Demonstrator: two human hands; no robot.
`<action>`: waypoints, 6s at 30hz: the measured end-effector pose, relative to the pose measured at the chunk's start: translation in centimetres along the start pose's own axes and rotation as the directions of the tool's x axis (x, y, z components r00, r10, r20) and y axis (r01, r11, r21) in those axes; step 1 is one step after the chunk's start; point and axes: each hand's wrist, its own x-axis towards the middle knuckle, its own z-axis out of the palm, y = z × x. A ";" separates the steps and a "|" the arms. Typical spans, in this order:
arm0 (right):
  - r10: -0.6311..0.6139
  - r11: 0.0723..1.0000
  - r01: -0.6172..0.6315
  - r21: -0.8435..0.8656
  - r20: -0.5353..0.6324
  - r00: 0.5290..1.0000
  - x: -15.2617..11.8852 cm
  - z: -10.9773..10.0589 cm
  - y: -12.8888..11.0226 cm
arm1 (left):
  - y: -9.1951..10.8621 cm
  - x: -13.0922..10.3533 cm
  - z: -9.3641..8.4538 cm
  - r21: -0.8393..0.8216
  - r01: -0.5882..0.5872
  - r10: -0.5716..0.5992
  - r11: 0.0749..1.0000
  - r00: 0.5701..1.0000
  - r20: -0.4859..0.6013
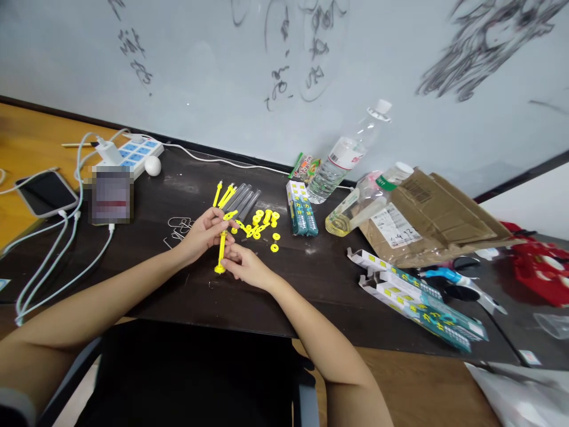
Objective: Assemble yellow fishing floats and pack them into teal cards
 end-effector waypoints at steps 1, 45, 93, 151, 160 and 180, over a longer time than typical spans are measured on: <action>0.003 1.000 -0.003 0.000 0.002 1.000 0.0 -0.1 0.1 | 0.0 0.0 0.0 0.007 -0.007 0.007 1.000 1.000 0.000; -0.099 0.937 0.058 -0.346 -0.101 0.990 -0.1 -2.2 -1.0 | 0.1 0.6 -0.5 -0.114 -0.085 0.042 0.990 0.940 -0.339; 0.084 0.785 -0.108 -0.610 -0.068 0.994 2.9 -11.8 -11.9 | -1.0 0.8 -1.2 0.035 -0.151 0.155 0.988 0.966 -0.208; -0.367 0.425 -0.300 -0.854 -0.466 0.805 -11.2 -7.8 3.6 | -1.4 0.7 0.4 0.632 0.057 -0.184 0.773 0.973 0.137; -0.358 0.899 0.043 -0.436 -0.673 0.647 -9.4 -7.1 1.5 | -1.6 0.6 0.2 0.452 -0.079 -0.044 0.889 0.966 0.256; 0.040 0.862 0.392 0.320 -0.816 0.577 -1.0 -8.2 -0.2 | -1.9 0.6 -0.7 0.306 -0.015 -0.024 0.952 0.992 0.124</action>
